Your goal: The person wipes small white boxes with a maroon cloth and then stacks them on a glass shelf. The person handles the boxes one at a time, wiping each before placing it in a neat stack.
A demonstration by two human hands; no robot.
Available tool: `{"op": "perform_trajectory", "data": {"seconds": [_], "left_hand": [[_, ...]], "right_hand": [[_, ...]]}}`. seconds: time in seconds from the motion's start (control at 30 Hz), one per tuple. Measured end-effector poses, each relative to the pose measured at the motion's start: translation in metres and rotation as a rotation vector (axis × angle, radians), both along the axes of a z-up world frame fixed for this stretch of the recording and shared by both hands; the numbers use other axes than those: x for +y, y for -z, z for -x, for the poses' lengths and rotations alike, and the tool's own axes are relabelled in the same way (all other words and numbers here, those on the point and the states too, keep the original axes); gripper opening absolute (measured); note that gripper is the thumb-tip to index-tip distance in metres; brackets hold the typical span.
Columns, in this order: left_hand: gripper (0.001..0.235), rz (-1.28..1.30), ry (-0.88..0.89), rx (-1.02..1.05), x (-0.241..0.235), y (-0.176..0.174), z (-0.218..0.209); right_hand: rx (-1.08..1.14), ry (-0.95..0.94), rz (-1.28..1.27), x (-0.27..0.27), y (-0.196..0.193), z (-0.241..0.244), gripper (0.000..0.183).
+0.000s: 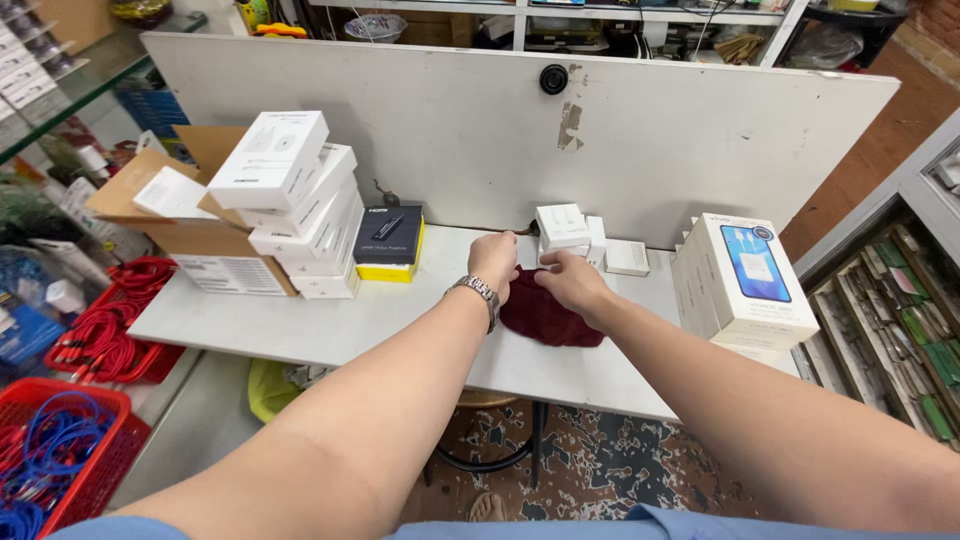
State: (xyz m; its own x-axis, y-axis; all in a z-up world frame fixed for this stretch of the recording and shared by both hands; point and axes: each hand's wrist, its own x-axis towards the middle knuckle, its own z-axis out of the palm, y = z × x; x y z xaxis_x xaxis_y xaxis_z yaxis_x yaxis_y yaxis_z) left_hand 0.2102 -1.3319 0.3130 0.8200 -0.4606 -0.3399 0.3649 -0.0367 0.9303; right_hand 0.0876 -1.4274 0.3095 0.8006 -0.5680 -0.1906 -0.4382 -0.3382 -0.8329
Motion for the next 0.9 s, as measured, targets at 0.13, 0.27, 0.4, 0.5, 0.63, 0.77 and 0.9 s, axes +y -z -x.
{"op": "perform_trajectory", "data": {"seconds": [0.13,0.27,0.4,0.5,0.63,0.77,0.9], "left_hand": [[0.023,-0.141,0.025,-0.071,-0.044,0.021,-0.047],[0.034,-0.181,0.146,-0.039,-0.084,0.05,-0.085],[0.043,-0.171,0.272,0.055,-0.126,0.076,-0.104],[0.042,-0.109,0.259,0.11,-0.154,0.09,-0.104],[0.033,-0.187,0.212,0.143,-0.174,0.099,-0.102],[0.029,-0.218,0.167,0.265,-0.172,0.098,-0.104],[0.032,-0.036,0.081,0.402,-0.141,0.084,-0.109]], "right_hand": [[0.097,-0.056,0.196,-0.028,0.026,-0.015,0.044],[0.058,0.523,-0.128,-0.065,0.038,-0.036,0.036],[-0.071,0.733,-0.158,-0.112,0.054,-0.043,0.031],[-0.095,0.764,-0.125,-0.145,0.07,-0.05,0.029],[0.071,0.635,-0.514,-0.165,0.084,-0.054,0.015],[0.188,0.27,-0.287,-0.128,0.08,-0.034,0.024],[0.092,-0.207,0.466,-0.069,0.059,-0.012,0.084]]}}
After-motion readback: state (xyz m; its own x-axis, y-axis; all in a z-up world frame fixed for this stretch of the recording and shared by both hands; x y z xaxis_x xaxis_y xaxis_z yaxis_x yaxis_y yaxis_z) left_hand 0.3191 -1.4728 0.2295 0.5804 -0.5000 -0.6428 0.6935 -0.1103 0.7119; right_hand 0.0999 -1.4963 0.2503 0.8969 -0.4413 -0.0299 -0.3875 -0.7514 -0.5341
